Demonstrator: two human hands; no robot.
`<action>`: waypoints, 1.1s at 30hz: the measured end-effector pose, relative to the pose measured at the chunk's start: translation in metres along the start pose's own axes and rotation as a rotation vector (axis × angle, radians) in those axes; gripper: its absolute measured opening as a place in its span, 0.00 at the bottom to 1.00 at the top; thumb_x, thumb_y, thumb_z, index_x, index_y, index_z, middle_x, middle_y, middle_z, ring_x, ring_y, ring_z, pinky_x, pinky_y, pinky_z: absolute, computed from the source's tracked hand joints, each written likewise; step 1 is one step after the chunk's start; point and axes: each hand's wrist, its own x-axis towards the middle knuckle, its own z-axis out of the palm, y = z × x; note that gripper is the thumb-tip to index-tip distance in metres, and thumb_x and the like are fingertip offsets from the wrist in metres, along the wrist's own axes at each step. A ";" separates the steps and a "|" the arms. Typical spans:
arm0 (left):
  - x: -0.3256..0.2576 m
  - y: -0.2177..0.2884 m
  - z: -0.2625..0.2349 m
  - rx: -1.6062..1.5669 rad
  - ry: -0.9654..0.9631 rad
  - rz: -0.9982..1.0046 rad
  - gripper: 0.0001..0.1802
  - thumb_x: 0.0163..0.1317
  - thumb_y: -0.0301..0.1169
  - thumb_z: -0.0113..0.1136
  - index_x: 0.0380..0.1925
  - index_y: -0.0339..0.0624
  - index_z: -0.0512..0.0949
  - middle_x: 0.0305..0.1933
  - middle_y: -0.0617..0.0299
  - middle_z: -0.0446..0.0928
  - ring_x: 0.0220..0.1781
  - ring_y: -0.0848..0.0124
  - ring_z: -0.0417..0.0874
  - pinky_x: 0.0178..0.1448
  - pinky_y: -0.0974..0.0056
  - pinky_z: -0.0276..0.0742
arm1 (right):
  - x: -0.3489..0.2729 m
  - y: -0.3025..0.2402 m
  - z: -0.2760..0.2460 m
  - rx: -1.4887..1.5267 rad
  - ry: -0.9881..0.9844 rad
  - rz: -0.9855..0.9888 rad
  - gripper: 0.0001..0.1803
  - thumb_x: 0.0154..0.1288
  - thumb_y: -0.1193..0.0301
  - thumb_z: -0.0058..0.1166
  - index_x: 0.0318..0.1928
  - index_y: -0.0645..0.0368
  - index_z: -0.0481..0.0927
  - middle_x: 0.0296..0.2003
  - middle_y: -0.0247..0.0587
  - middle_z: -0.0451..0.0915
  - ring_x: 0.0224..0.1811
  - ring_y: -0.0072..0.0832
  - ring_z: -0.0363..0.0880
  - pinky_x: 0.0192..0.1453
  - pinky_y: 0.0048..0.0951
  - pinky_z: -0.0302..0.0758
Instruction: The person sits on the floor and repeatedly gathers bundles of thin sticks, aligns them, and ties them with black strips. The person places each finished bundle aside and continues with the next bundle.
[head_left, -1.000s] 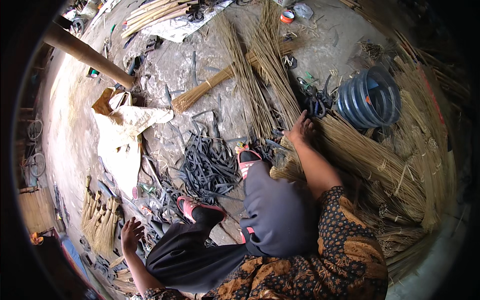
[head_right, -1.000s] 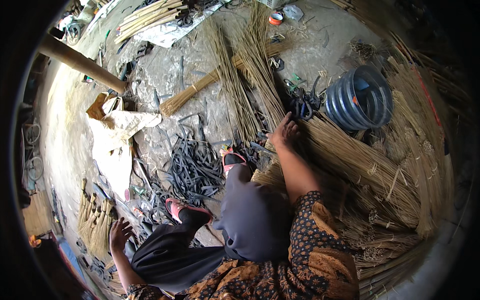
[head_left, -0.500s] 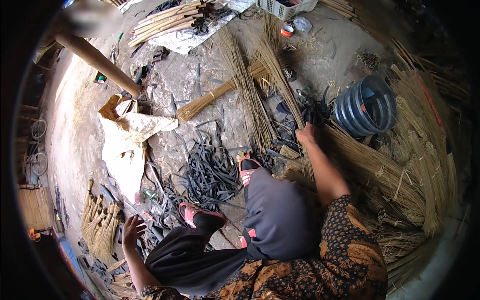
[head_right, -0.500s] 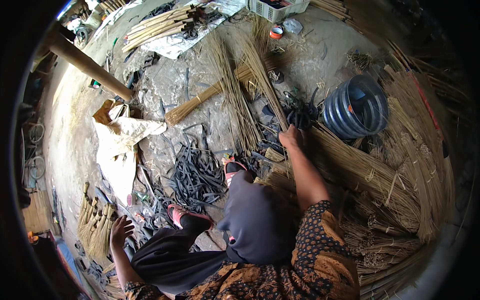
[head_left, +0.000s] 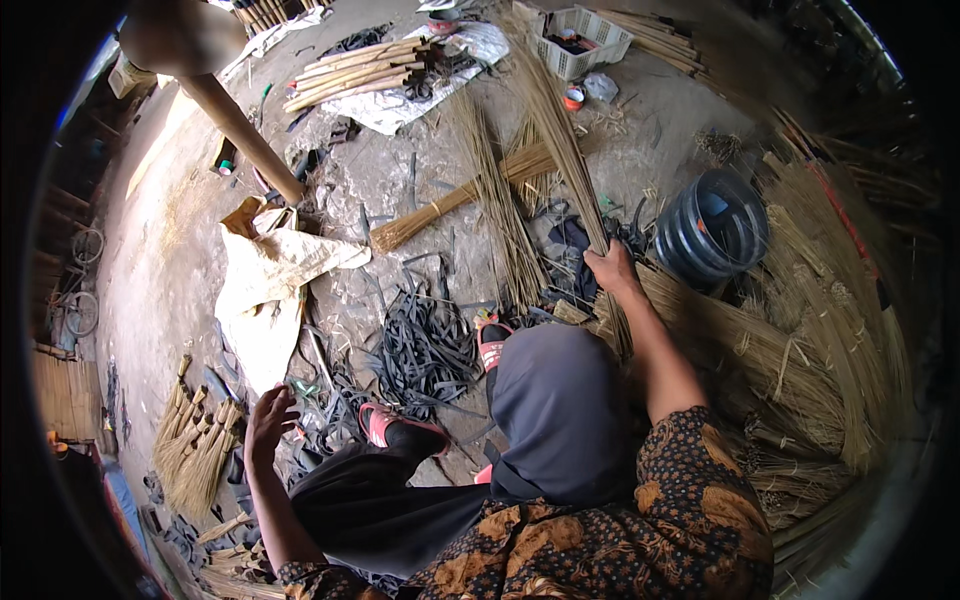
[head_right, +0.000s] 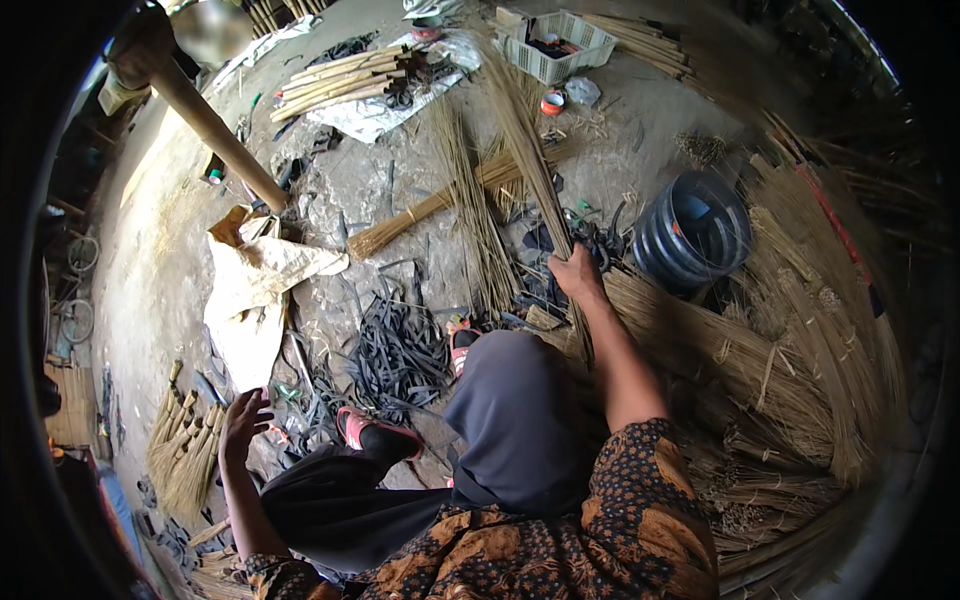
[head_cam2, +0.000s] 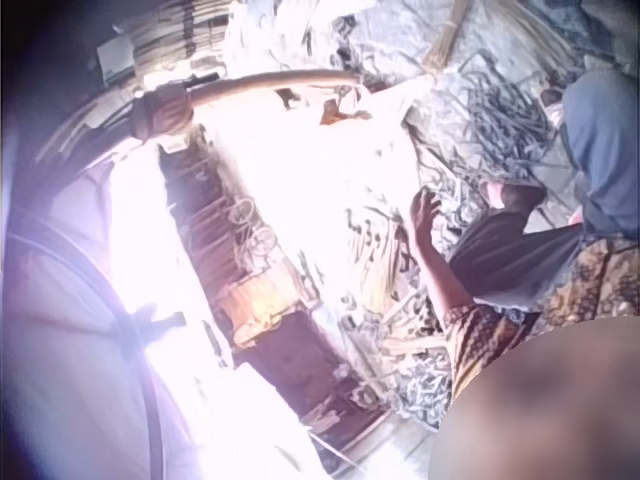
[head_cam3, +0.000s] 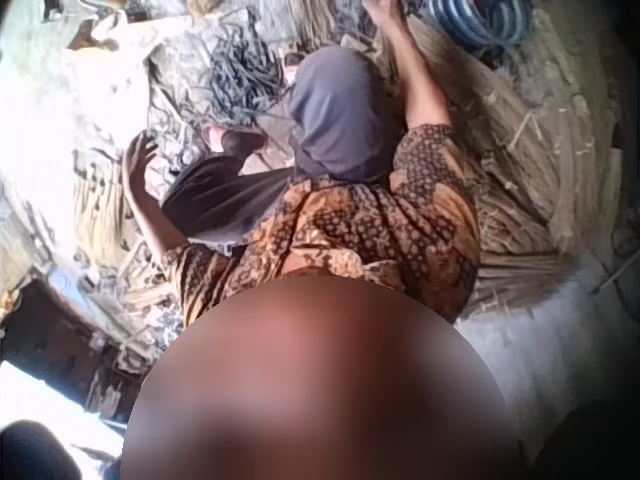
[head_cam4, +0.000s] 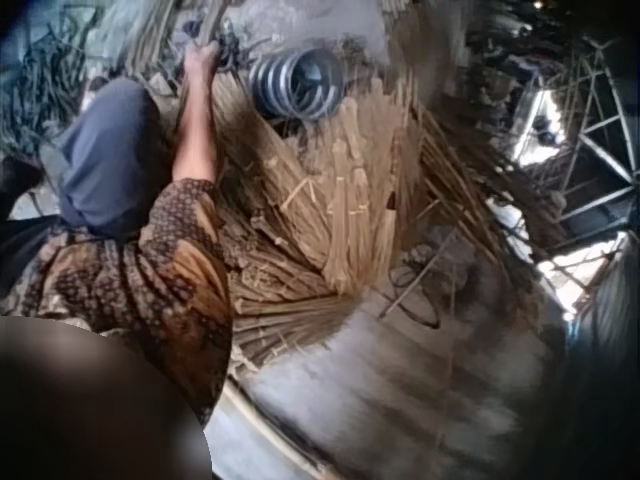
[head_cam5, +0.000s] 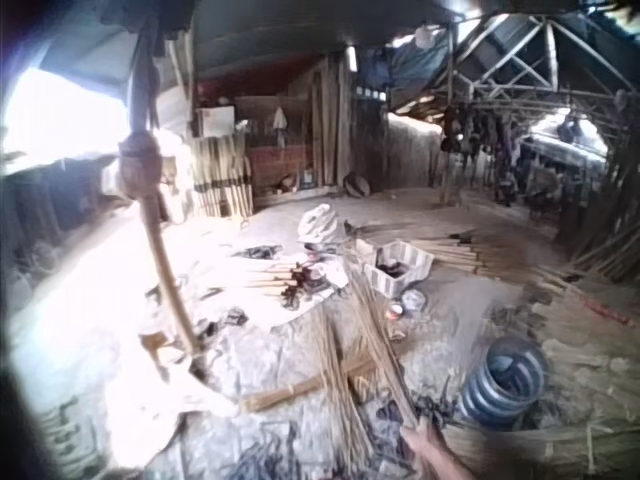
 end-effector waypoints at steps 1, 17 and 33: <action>-0.004 0.018 0.009 0.007 -0.014 0.030 0.32 0.79 0.50 0.56 0.71 0.37 0.70 0.59 0.50 0.83 0.47 0.66 0.87 0.51 0.63 0.81 | -0.002 -0.022 -0.012 0.036 0.010 -0.085 0.20 0.63 0.63 0.67 0.46 0.67 0.81 0.33 0.46 0.84 0.34 0.34 0.83 0.44 0.39 0.79; -0.116 0.232 0.175 -0.949 0.018 0.975 0.12 0.78 0.33 0.60 0.34 0.42 0.71 0.22 0.67 0.72 0.24 0.75 0.76 0.32 0.67 0.76 | -0.169 -0.351 -0.021 0.121 -0.485 -0.960 0.45 0.64 0.54 0.70 0.71 0.67 0.64 0.65 0.67 0.72 0.67 0.55 0.76 0.68 0.48 0.77; 0.024 -0.134 0.341 -0.599 0.079 0.571 0.17 0.80 0.36 0.49 0.61 0.38 0.69 0.54 0.59 0.76 0.58 0.65 0.77 0.62 0.61 0.72 | -0.301 -0.234 0.163 0.610 -0.407 -0.378 0.28 0.67 0.67 0.62 0.64 0.62 0.70 0.49 0.57 0.83 0.53 0.52 0.85 0.53 0.46 0.81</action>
